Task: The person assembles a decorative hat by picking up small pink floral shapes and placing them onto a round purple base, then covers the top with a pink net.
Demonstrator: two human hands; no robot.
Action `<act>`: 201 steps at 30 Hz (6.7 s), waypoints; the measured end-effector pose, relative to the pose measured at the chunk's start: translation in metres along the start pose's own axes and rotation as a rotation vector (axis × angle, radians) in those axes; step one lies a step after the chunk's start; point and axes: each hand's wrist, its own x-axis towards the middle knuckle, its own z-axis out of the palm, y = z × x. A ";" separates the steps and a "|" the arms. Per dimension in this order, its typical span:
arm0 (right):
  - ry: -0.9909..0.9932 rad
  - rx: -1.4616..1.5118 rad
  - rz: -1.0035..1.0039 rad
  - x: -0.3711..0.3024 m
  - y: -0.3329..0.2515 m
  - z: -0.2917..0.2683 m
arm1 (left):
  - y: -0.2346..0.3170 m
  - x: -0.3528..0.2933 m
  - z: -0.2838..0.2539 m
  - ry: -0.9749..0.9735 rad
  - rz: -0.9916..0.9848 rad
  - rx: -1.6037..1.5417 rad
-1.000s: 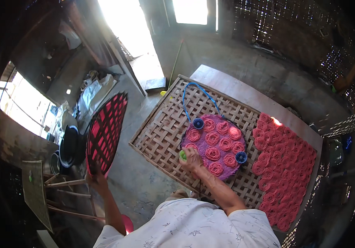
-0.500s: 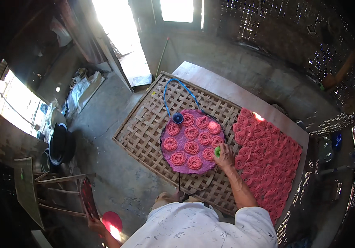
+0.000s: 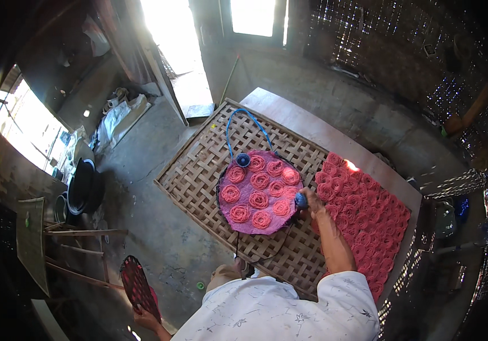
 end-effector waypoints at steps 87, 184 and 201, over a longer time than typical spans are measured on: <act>-1.888 -1.269 -0.901 -0.437 0.265 0.408 | -0.063 -0.269 -0.147 0.067 -1.241 -1.530; 0.412 -1.118 -0.650 -0.082 0.045 0.040 | 0.489 -0.093 0.285 -1.138 0.964 -0.362; 0.941 -0.321 -0.351 -0.158 0.125 -0.003 | 0.494 -0.092 0.292 -1.198 0.998 -0.415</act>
